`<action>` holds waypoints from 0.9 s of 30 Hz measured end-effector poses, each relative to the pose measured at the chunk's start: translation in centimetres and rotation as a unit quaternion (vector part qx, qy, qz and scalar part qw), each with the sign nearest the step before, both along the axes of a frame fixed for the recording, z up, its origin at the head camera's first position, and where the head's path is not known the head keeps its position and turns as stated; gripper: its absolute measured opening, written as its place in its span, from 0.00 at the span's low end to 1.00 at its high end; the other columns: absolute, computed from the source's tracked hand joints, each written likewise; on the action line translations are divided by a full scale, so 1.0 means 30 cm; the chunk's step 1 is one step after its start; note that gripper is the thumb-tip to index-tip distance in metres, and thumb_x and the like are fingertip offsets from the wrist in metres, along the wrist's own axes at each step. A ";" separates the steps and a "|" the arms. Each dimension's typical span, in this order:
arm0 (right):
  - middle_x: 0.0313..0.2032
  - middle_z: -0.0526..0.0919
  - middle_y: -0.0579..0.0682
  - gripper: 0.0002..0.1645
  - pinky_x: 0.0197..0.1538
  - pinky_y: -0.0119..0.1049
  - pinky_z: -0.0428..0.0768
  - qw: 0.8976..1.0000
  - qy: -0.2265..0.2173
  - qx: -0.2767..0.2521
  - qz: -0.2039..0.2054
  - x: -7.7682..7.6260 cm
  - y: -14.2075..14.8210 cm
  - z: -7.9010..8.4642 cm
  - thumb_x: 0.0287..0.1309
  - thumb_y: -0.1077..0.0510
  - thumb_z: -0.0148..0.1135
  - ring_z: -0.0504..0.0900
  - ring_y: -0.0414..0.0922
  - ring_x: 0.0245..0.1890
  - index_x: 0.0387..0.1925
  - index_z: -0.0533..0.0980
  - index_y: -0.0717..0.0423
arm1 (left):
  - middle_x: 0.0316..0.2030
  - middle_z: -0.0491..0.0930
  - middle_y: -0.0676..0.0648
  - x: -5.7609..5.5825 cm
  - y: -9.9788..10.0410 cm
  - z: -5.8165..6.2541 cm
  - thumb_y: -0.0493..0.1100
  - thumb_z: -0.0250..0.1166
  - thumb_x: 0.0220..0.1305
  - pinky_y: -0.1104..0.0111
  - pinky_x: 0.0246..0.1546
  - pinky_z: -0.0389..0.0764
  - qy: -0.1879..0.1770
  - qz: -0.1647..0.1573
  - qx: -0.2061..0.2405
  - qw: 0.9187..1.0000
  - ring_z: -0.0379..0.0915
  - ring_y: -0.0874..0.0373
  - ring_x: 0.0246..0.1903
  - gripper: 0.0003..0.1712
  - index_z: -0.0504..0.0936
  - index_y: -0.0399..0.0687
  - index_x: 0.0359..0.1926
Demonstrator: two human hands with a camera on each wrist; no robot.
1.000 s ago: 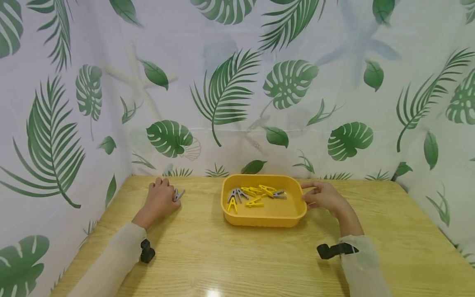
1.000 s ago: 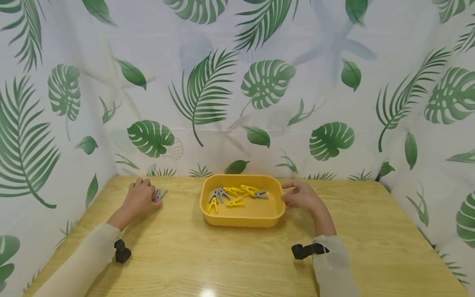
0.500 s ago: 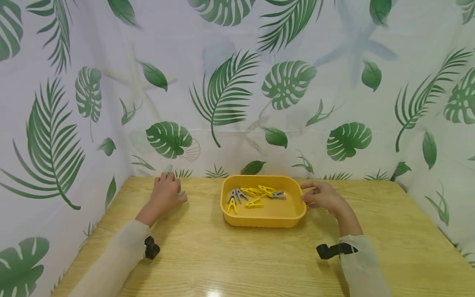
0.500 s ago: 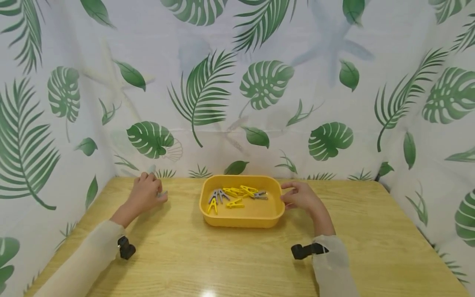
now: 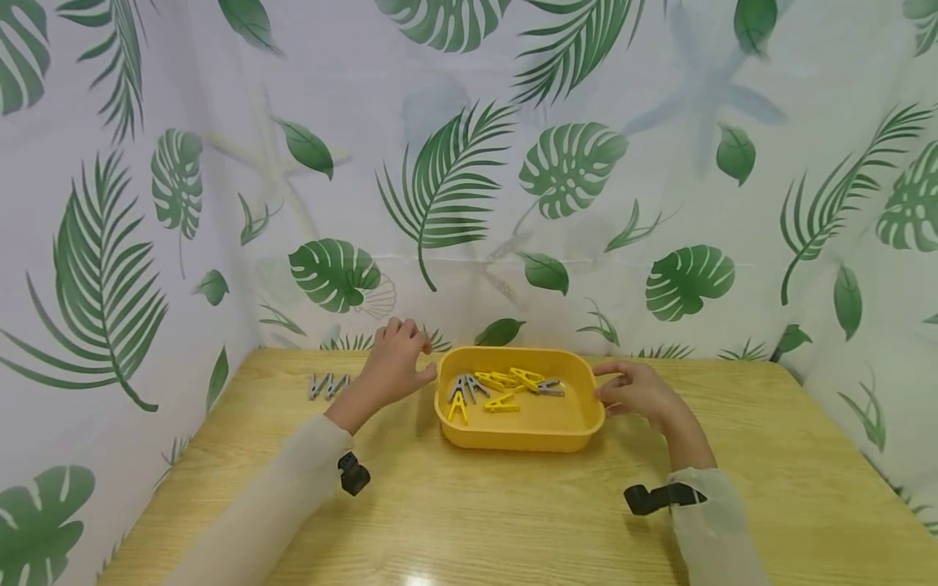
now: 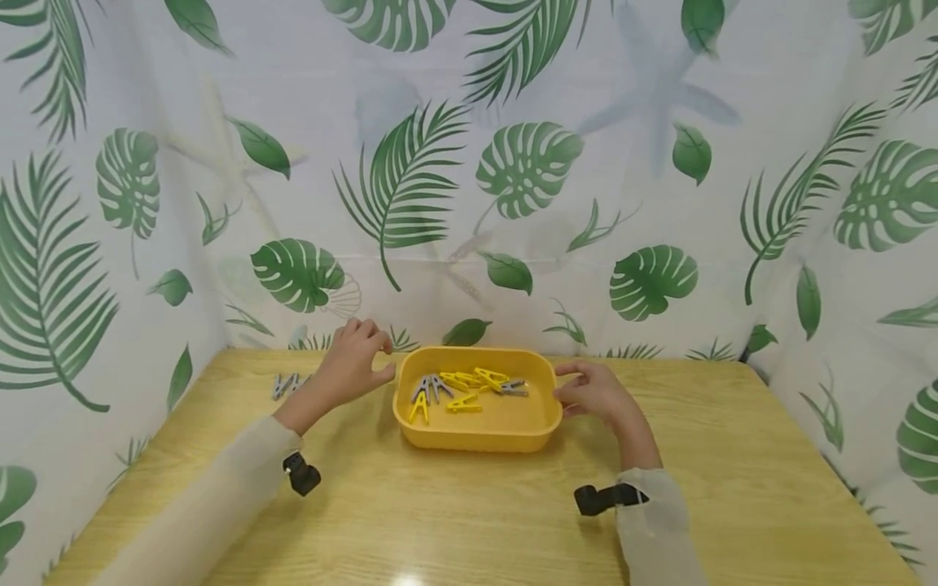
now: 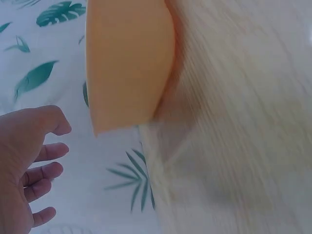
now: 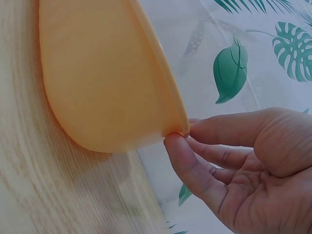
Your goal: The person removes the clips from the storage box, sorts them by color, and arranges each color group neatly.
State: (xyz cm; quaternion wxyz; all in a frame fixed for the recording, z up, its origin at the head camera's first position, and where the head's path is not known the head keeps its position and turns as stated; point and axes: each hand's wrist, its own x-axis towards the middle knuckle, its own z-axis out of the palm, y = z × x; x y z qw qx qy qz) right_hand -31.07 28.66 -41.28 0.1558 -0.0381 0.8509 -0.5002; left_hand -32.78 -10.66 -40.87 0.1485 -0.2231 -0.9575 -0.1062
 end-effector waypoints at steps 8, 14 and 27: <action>0.50 0.82 0.70 0.33 0.47 0.45 0.87 1.000 -0.002 -0.002 0.002 -0.001 0.005 -0.002 0.67 0.65 0.61 0.86 0.44 0.38 0.69 0.63 0.72 | 0.42 0.74 0.43 -0.038 0.130 -0.003 0.46 0.71 0.63 0.51 0.51 0.68 -0.010 -0.066 -0.038 0.997 0.64 0.47 0.46 0.14 0.81 0.44 0.44; 0.49 0.84 0.68 0.32 0.47 0.45 0.87 1.000 0.007 0.000 0.006 -0.011 0.010 -0.016 0.67 0.64 0.61 0.87 0.45 0.39 0.68 0.64 0.72 | 0.41 0.76 0.45 -0.076 0.176 -0.030 0.47 0.71 0.65 0.55 0.49 0.69 -0.026 -0.059 -0.087 0.994 0.63 0.49 0.43 0.12 0.83 0.45 0.45; 0.49 0.83 0.68 0.32 0.50 0.48 0.86 1.000 0.000 0.004 0.001 -0.012 0.011 -0.013 0.67 0.64 0.61 0.86 0.45 0.39 0.68 0.64 0.71 | 0.39 0.79 0.49 -0.107 0.242 -0.079 0.50 0.70 0.65 0.61 0.44 0.63 -0.017 -0.039 -0.195 0.980 0.63 0.53 0.40 0.09 0.87 0.51 0.35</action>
